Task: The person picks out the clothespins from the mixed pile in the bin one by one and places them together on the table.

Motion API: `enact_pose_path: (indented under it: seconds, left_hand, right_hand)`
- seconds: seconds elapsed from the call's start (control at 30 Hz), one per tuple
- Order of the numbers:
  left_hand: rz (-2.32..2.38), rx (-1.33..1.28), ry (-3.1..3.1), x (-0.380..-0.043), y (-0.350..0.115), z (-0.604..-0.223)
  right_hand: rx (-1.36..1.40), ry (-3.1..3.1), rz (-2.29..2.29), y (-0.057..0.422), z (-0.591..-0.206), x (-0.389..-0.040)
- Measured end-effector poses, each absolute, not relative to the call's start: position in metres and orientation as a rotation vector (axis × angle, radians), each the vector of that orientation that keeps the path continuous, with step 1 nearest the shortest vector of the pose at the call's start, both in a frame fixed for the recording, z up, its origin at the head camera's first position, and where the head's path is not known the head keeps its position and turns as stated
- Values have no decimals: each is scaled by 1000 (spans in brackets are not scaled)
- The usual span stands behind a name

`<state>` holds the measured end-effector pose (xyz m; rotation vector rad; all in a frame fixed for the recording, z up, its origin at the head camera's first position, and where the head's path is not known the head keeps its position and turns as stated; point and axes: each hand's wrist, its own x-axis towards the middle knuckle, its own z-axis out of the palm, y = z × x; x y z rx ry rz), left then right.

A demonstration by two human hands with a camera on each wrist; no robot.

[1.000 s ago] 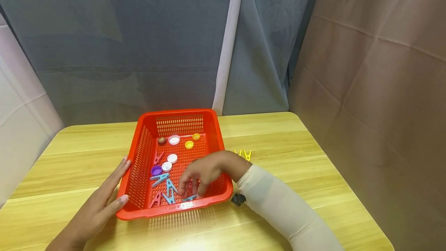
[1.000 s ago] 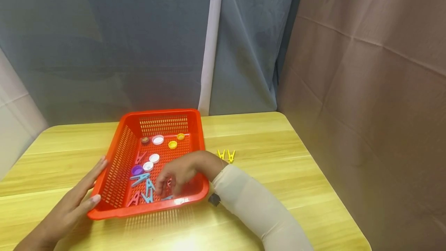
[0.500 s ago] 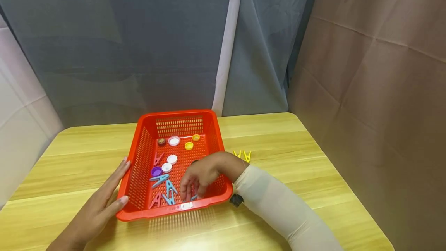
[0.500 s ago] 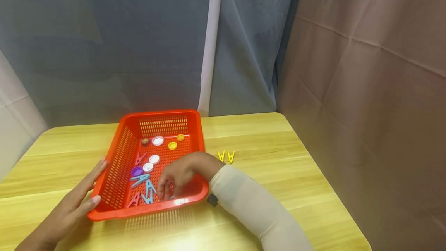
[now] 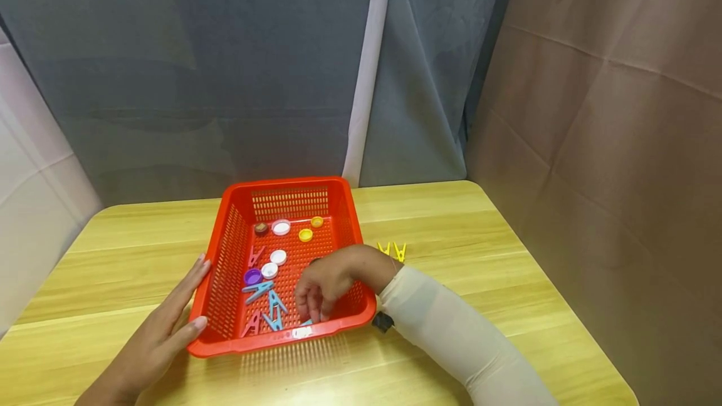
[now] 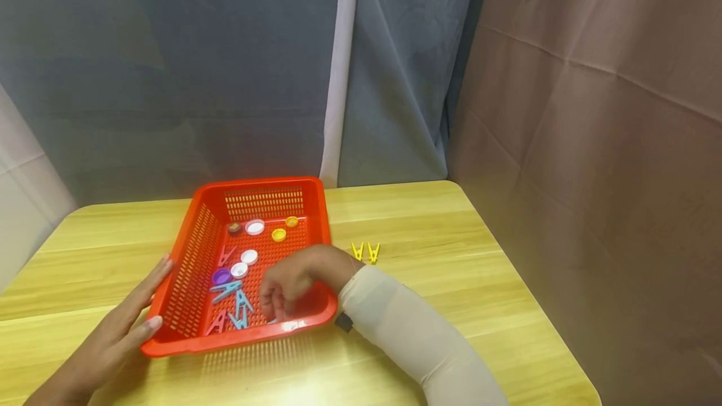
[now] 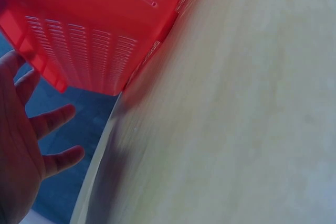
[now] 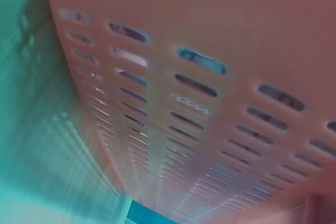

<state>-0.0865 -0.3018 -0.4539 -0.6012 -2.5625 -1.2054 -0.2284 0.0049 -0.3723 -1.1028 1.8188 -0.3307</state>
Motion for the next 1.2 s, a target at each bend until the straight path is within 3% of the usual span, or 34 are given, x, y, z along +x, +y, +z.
enact_pose_path:
  seconds: [1.2]
  left_hand:
    - [-1207, -596, -2564, -86, -302, -454]
  right_hand:
    - [-1068, 1770, -435, 4, -380, -232]
